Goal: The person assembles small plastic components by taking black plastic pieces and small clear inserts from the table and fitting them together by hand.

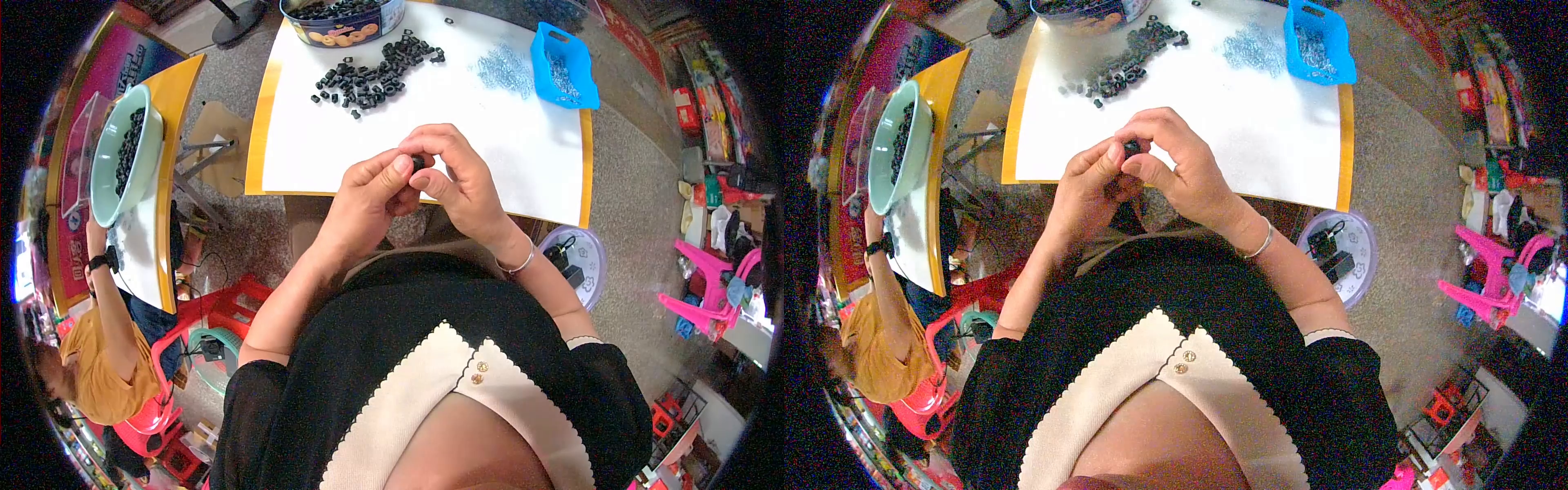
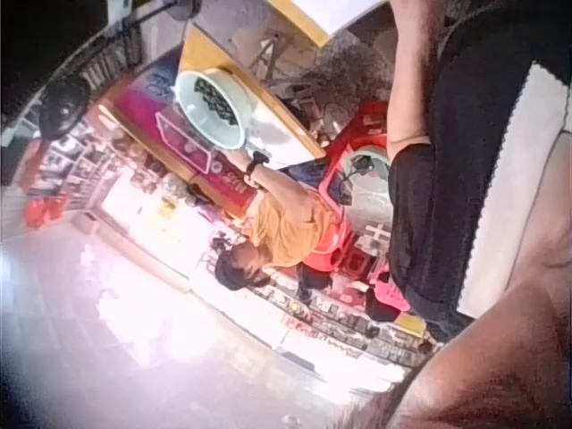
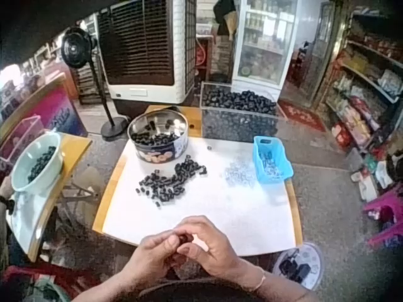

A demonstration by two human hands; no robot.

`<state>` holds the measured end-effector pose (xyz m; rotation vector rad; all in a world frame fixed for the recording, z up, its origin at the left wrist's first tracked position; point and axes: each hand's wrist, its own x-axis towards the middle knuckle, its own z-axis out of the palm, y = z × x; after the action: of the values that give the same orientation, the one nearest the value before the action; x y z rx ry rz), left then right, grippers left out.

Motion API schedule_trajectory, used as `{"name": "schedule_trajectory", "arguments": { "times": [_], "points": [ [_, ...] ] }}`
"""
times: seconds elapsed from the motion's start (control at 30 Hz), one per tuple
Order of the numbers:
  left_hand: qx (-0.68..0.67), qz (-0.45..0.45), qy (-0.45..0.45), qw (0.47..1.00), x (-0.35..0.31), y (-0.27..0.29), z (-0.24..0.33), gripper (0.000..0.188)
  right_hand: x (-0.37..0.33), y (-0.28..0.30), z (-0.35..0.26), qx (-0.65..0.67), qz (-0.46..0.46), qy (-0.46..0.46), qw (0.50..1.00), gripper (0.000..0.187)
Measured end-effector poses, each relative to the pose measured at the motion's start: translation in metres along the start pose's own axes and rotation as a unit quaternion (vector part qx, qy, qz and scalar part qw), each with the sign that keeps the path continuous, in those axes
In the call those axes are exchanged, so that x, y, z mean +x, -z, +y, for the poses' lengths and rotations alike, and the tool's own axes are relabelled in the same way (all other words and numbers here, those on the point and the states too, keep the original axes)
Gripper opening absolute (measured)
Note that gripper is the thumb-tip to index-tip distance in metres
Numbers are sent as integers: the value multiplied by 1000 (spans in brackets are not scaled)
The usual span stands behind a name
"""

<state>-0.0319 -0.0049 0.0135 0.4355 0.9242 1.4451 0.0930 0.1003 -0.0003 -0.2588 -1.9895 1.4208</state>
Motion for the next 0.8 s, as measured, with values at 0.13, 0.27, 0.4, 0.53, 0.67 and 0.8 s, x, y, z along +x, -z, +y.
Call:
{"name": "schedule_trajectory", "arguments": {
  "times": [0.13, 0.27, 0.4, 0.53, 0.67, 0.8],
  "points": [
    [50, 56, -34, 997, -3, -7, -5, 30, -2, -3, -5, -41, 24, 21, 999, 25],
    [42, 63, 7, 997, -5, -10, -4, 29, -5, -1, -8, -44, 33, 15, 998, 22],
    [1, 42, 26, 999, -3, -14, 2, 30, -11, 3, -16, -34, 53, -11, 998, 20],
    [-59, -28, 22, 998, -3, -5, 0, 30, -12, 8, -22, -62, 55, 3, 997, 21],
    [-108, -40, 31, 993, -3, 0, -1, 27, -13, 3, -31, 129, 81, -93, 984, 21],
    [-98, 11, 14, 995, -4, -5, -1, 23, -12, 4, -22, 42, 97, -46, 993, 18]
  ]
}}
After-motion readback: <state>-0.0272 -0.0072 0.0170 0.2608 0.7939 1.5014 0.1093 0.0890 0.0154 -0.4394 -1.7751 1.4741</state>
